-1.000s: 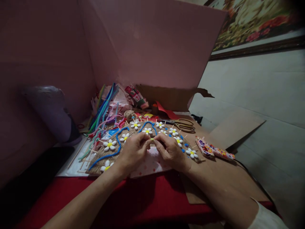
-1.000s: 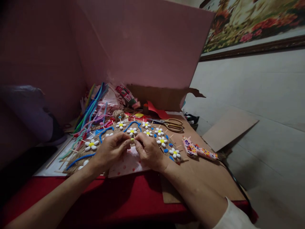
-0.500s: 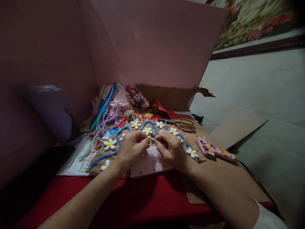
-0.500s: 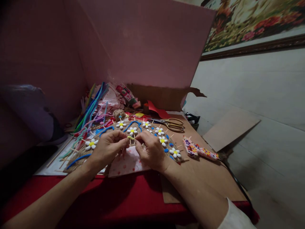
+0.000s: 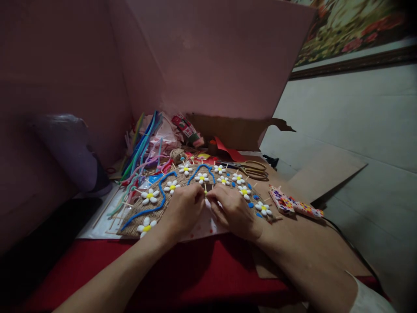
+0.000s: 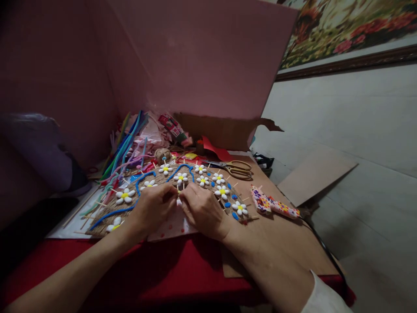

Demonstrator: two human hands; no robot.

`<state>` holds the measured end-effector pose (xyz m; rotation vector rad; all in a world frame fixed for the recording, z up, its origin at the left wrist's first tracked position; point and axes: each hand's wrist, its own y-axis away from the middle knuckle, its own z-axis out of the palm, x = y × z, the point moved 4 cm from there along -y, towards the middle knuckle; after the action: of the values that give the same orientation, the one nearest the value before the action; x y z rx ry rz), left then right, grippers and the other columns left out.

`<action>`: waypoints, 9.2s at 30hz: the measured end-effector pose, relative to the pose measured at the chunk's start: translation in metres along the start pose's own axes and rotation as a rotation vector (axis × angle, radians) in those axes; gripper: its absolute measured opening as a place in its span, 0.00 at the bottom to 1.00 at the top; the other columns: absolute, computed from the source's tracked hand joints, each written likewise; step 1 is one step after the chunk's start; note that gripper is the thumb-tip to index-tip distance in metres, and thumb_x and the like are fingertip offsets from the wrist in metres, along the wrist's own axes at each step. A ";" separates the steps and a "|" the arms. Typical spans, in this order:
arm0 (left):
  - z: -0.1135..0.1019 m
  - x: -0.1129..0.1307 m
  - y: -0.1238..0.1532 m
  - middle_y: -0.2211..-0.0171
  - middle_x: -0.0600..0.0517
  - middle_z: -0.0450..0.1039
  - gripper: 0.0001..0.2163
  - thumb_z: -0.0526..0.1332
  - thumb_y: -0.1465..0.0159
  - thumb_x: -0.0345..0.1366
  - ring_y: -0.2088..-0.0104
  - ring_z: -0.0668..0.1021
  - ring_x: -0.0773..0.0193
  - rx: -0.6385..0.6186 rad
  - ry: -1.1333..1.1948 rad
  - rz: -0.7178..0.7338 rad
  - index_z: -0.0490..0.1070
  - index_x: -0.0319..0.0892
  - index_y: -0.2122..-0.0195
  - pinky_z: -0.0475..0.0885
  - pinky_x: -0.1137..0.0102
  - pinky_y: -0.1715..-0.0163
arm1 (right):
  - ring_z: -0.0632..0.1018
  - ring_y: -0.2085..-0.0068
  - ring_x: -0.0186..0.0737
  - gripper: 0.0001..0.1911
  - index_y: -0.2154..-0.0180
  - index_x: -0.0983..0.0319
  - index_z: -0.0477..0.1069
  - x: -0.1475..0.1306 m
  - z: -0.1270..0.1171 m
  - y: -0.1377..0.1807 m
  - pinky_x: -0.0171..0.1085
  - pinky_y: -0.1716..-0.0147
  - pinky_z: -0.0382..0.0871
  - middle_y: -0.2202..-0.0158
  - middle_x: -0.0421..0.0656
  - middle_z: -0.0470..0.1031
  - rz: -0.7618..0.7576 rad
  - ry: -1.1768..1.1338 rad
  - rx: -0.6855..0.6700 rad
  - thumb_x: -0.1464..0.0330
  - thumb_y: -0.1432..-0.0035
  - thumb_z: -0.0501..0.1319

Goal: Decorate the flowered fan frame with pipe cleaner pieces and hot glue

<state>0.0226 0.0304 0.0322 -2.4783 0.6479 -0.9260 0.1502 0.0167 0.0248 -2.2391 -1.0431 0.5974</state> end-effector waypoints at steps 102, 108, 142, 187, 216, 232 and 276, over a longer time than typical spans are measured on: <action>0.009 -0.007 -0.003 0.83 0.56 0.68 0.08 0.64 0.45 0.37 0.85 0.69 0.73 -0.212 1.132 -0.359 0.70 0.37 0.70 0.65 0.78 0.86 | 0.70 0.73 0.32 0.03 0.67 0.61 0.63 0.002 -0.003 0.006 0.32 0.74 0.65 0.73 0.38 0.66 0.366 -0.590 0.230 0.69 0.42 0.57; 0.007 -0.005 -0.001 0.84 0.56 0.66 0.10 0.65 0.46 0.39 0.86 0.66 0.75 -0.213 1.121 -0.381 0.69 0.36 0.73 0.62 0.79 0.87 | 0.74 0.64 0.36 0.10 0.57 0.59 0.66 0.001 -0.003 0.004 0.37 0.63 0.70 0.64 0.42 0.71 0.297 -0.601 0.212 0.71 0.42 0.58; 0.013 -0.007 0.000 0.81 0.55 0.70 0.08 0.68 0.51 0.34 0.87 0.68 0.75 -0.211 1.286 -0.459 0.72 0.35 0.74 0.63 0.79 0.89 | 0.69 0.82 0.28 0.07 0.69 0.62 0.70 0.011 0.005 0.001 0.29 0.84 0.64 0.78 0.36 0.69 0.560 -1.081 0.269 0.65 0.46 0.62; 0.015 -0.003 0.000 0.80 0.56 0.69 0.09 0.63 0.44 0.39 0.86 0.68 0.73 -0.090 1.050 -0.288 0.70 0.37 0.74 0.64 0.77 0.87 | 0.64 0.83 0.25 0.09 0.73 0.63 0.67 0.012 0.014 0.001 0.26 0.86 0.60 0.80 0.35 0.67 0.739 -1.462 0.297 0.66 0.51 0.65; 0.001 0.024 0.012 0.78 0.52 0.64 0.09 0.51 0.38 0.26 0.78 0.67 0.65 0.252 -0.372 0.458 0.65 0.39 0.75 0.59 0.71 0.79 | 0.62 0.81 0.26 0.10 0.71 0.62 0.64 0.008 0.008 0.005 0.28 0.83 0.57 0.78 0.34 0.61 0.622 -0.951 0.196 0.63 0.43 0.58; -0.006 0.001 0.000 0.79 0.56 0.67 0.03 0.59 0.43 0.31 0.80 0.68 0.71 0.079 0.537 -0.036 0.71 0.39 0.71 0.64 0.75 0.81 | 0.60 0.81 0.27 0.09 0.70 0.61 0.64 0.015 0.006 0.003 0.29 0.83 0.54 0.80 0.33 0.59 0.569 -0.974 0.159 0.62 0.42 0.58; -0.007 0.022 0.012 0.75 0.52 0.65 0.07 0.49 0.38 0.25 0.74 0.69 0.66 0.198 -0.173 0.549 0.64 0.40 0.70 0.66 0.72 0.74 | 0.60 0.83 0.26 0.11 0.69 0.61 0.62 0.008 0.012 0.005 0.28 0.84 0.54 0.80 0.32 0.60 0.596 -1.125 0.136 0.61 0.43 0.58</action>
<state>0.0293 0.0067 0.0413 -2.0151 1.0460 -0.5282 0.1502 0.0238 0.0120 -2.0055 -0.6853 2.2578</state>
